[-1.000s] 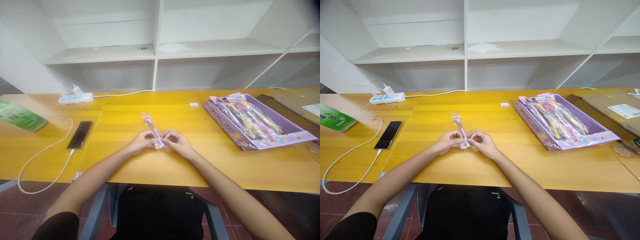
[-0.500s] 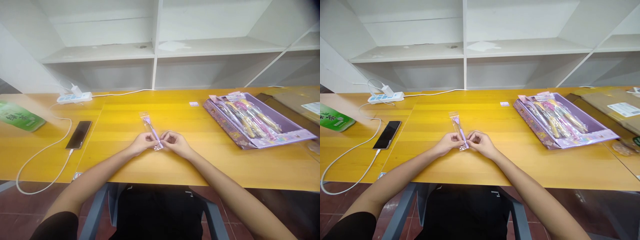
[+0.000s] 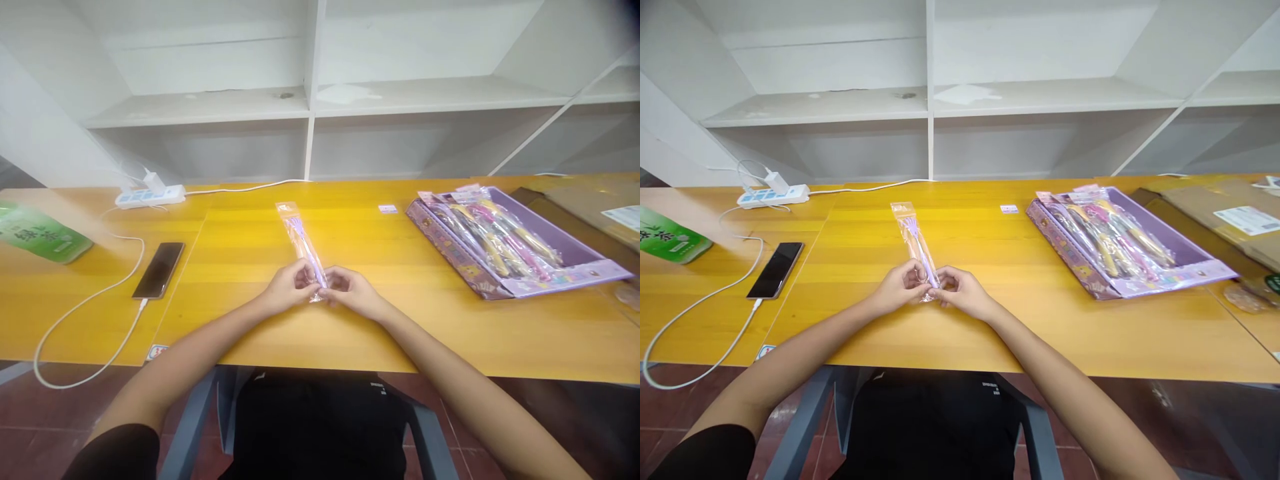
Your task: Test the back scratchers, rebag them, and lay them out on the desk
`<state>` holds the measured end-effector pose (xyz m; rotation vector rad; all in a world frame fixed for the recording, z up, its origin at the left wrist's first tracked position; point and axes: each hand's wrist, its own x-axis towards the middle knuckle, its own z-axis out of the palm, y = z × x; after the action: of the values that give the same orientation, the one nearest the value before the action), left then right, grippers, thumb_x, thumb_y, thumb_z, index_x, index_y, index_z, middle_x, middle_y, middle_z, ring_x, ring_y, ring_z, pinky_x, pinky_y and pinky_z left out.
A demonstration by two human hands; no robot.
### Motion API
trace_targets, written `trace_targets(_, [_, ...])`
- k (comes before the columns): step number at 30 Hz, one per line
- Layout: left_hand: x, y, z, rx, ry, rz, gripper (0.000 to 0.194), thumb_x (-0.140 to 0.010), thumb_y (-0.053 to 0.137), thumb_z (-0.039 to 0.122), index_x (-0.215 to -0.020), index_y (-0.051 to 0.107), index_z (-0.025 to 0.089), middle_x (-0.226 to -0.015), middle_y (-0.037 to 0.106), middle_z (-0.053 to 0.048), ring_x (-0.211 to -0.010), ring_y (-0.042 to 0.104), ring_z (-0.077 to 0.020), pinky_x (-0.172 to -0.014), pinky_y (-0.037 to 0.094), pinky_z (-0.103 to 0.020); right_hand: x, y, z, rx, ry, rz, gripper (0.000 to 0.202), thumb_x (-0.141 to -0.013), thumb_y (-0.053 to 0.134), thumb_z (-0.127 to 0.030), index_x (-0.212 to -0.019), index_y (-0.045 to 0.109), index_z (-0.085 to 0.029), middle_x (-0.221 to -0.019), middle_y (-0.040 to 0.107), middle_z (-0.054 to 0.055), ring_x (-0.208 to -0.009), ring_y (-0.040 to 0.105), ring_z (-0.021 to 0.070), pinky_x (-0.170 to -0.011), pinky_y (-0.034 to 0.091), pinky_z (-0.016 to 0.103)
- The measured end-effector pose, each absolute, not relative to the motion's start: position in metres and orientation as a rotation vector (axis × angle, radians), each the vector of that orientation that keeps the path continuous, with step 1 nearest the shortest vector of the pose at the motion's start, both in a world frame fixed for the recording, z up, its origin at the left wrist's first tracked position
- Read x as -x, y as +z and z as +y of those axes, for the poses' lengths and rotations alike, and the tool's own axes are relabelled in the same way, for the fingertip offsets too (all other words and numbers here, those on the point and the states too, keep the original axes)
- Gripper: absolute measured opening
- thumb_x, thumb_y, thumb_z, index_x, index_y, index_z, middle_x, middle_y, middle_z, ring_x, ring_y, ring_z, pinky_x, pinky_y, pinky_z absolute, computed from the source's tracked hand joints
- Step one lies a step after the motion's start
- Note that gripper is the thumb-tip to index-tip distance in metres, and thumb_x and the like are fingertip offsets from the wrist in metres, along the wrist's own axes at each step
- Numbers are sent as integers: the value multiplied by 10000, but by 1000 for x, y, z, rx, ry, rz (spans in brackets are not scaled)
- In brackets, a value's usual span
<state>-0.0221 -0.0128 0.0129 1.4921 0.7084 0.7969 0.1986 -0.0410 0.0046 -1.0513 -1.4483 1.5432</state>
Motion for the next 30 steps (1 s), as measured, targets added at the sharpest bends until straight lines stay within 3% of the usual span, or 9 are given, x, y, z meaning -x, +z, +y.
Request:
trace_targets(6, [19,2,-9,-1444,797,716,377,-871,834,389,-936,518,195,-972,710,-50,-861,711,-173,-774,551,-292,-198,4,-40,1072,1493,-1443,459,-821,866,-520,-1099,694,-197,-951,753,67,-776,713,178,-611,611,284])
trace_targets(12, [18,3,-12,-1469,820,715,369,-874,837,409,-923,549,183,-971,705,-49,-863,712,-182,-781,559,-307,-197,10,-42,1070,1488,-1430,449,-853,809,-607,-946,663,-192,-815,730,31,-651,680,149,-597,605,291])
trace_targets(21, [16,5,-12,-1441,884,741,331,-825,866,327,-888,573,187,-913,685,-10,-866,703,-172,-801,555,-291,-199,10,-39,1069,1409,-1449,482,-845,796,-656,-843,643,-199,-680,676,-5,-548,606,130,-566,506,278])
trace_targets(27, [15,13,-12,-1445,814,824,339,-861,840,398,-904,570,197,-602,598,59,-490,600,-123,-492,455,-220,-198,10,-41,1076,1315,-1419,475,-849,791,-655,-902,641,-207,-694,638,-16,-571,564,128,-553,467,272])
trace_targets(30, [16,19,-6,-1432,830,809,395,-837,862,413,-906,533,205,-619,600,64,-487,615,-124,-474,456,-212,-198,11,-40,1064,1264,-1400,470,-853,787,-655,-893,633,-213,-704,633,-14,-575,557,130,-557,469,277])
